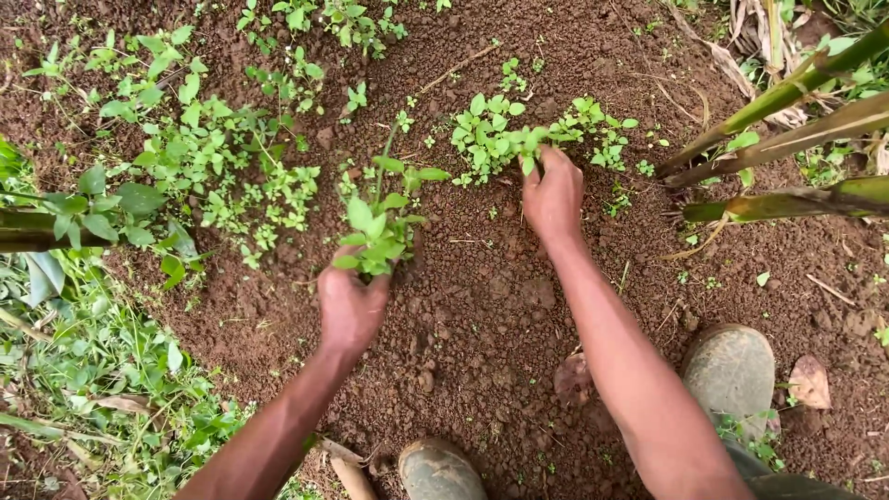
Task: Weeding a garden bed by hand to remove small unwanted plants from the soil.
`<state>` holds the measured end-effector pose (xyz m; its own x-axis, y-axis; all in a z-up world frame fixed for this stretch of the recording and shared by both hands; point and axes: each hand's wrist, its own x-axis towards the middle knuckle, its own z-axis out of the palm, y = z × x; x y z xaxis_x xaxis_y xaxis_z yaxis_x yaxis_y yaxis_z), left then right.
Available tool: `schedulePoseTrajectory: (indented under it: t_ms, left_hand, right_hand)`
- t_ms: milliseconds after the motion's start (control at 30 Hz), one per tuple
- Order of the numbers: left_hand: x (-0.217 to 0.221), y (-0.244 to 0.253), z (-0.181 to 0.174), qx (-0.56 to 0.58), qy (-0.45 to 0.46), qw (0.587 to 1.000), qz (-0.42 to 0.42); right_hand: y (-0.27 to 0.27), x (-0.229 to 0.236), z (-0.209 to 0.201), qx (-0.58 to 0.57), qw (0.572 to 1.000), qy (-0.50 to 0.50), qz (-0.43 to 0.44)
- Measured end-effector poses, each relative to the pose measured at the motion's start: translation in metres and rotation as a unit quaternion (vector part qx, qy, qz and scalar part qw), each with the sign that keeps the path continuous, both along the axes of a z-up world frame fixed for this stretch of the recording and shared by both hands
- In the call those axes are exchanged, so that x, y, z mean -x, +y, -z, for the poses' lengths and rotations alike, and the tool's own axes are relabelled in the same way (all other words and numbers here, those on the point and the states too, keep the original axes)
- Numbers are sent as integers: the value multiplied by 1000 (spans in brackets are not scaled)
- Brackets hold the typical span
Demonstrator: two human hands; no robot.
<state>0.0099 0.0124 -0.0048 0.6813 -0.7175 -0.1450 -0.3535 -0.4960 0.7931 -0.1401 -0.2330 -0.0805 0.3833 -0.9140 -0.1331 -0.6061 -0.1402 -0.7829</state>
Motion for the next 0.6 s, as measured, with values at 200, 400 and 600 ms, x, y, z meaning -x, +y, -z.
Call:
schedulePoseTrajectory:
  t_ms: [200,400,600]
  left_hand:
    - [11,-2,-11,3,25,1000,8]
    - [13,-1,-14,-5,12,1000,20]
    - [14,-6,-32,-18,18,999,26]
  right_hand:
    - [4,17,4,-62,996,-53,29]
    - [28,22,-70,64,992,-100,32]
    - [20,-18,-40,6,999,-4,-32]
